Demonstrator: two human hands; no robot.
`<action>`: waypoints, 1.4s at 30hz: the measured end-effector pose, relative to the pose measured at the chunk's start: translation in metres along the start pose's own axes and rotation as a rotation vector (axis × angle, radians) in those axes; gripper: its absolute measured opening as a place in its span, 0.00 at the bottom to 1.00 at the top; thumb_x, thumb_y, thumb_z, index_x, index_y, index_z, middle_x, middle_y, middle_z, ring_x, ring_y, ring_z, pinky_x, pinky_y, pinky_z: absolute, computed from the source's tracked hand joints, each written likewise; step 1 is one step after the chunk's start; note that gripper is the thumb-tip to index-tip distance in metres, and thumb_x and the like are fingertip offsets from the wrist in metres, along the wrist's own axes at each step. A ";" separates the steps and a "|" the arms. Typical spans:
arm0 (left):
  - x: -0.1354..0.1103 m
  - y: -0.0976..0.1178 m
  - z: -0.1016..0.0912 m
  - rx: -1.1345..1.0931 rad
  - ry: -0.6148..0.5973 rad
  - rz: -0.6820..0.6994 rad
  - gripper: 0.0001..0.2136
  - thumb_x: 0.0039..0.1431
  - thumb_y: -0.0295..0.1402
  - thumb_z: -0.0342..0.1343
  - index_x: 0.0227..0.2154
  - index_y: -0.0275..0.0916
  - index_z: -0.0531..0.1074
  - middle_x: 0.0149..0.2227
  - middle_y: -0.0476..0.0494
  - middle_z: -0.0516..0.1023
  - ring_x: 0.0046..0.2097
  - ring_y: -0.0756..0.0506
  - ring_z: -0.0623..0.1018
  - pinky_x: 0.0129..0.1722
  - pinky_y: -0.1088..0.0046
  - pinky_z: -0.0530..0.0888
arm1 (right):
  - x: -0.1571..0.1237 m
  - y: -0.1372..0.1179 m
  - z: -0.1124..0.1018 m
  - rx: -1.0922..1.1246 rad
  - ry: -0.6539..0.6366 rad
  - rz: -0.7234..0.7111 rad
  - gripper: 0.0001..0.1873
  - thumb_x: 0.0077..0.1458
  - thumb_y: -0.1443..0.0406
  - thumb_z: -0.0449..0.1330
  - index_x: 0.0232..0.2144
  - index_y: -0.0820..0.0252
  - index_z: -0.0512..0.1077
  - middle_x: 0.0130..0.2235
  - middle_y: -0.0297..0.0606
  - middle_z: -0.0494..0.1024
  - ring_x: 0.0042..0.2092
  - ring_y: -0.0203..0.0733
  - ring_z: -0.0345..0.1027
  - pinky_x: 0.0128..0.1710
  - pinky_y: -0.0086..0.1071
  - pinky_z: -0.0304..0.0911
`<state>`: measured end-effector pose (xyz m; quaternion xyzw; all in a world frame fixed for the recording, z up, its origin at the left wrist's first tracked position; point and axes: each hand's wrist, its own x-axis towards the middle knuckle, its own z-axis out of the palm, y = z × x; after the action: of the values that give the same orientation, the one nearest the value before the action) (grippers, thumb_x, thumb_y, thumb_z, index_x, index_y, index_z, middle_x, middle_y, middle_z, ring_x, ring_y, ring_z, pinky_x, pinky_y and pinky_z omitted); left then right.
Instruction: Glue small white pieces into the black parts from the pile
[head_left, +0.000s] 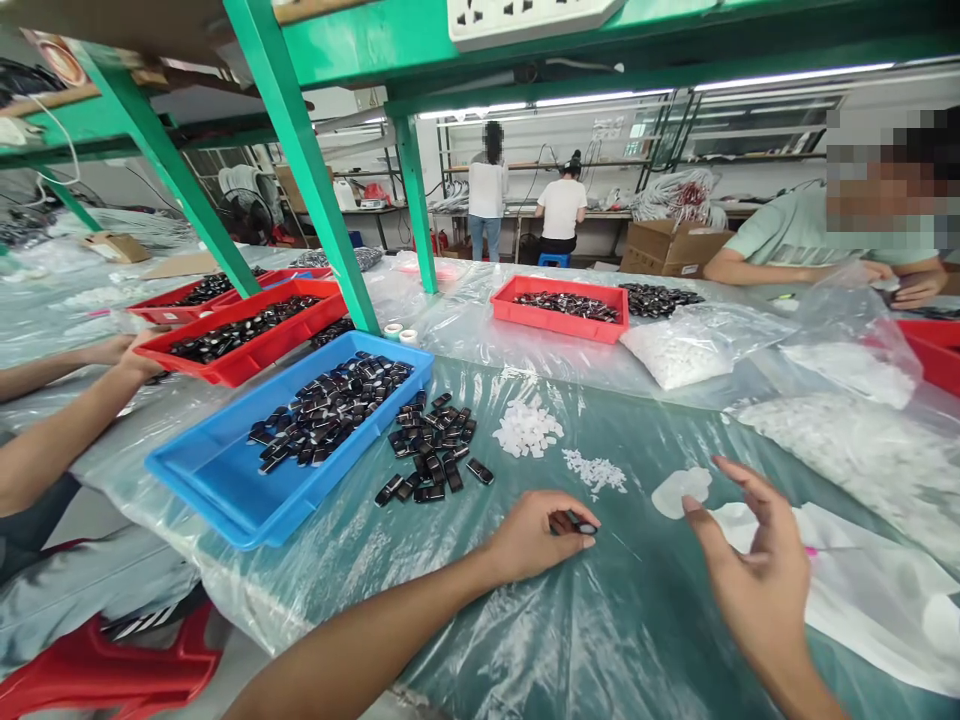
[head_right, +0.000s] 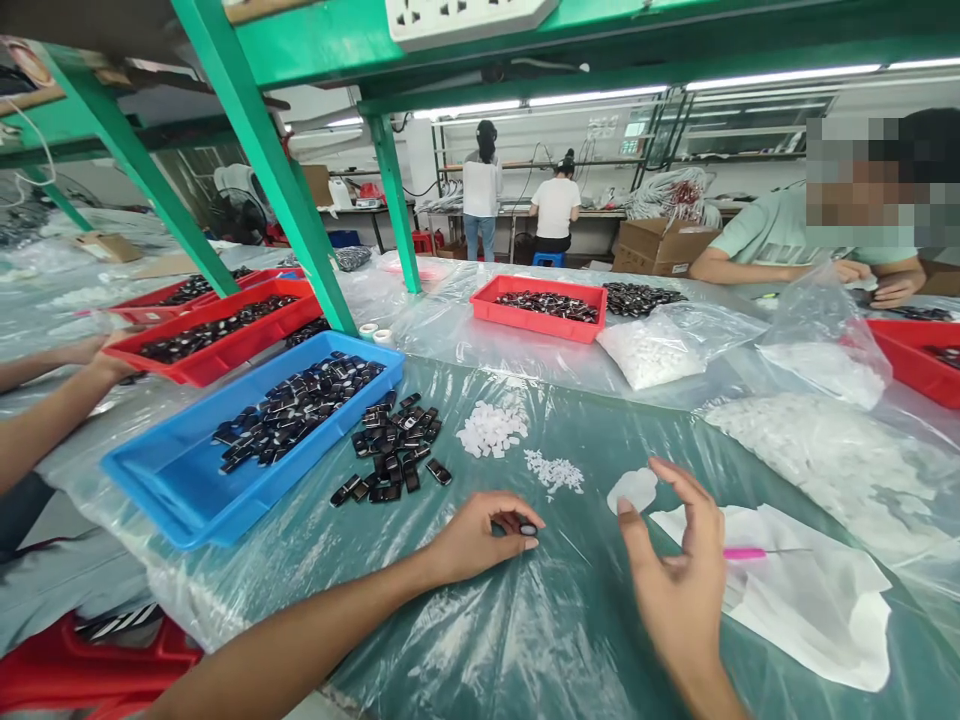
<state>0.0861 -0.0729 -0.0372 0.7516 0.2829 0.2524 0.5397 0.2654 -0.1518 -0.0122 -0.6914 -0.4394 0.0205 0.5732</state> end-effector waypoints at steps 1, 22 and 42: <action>0.000 0.000 0.000 0.012 -0.010 -0.001 0.10 0.52 0.35 0.57 0.36 0.36 0.74 0.35 0.42 0.76 0.34 0.48 0.75 0.34 0.77 0.71 | -0.004 -0.007 0.001 0.023 -0.042 0.011 0.20 0.50 0.57 0.56 0.47 0.49 0.64 0.52 0.36 0.66 0.54 0.47 0.57 0.39 0.33 0.60; -0.004 -0.006 0.003 0.095 0.010 0.076 0.10 0.53 0.33 0.53 0.37 0.35 0.74 0.34 0.44 0.76 0.33 0.48 0.74 0.32 0.77 0.68 | 0.044 0.015 0.129 -0.206 -0.598 -0.308 0.07 0.52 0.64 0.55 0.30 0.61 0.71 0.37 0.39 0.74 0.44 0.43 0.65 0.46 0.42 0.57; 0.003 -0.004 0.001 -0.253 -0.079 0.023 0.17 0.56 0.44 0.50 0.24 0.32 0.65 0.22 0.50 0.60 0.25 0.54 0.60 0.25 0.78 0.57 | -0.027 0.022 0.032 0.291 -0.445 0.102 0.14 0.49 0.59 0.59 0.40 0.53 0.75 0.44 0.37 0.75 0.47 0.46 0.67 0.48 0.40 0.61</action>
<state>0.0888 -0.0705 -0.0408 0.6901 0.2186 0.2625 0.6381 0.2446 -0.1433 -0.0536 -0.6015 -0.5116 0.2637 0.5540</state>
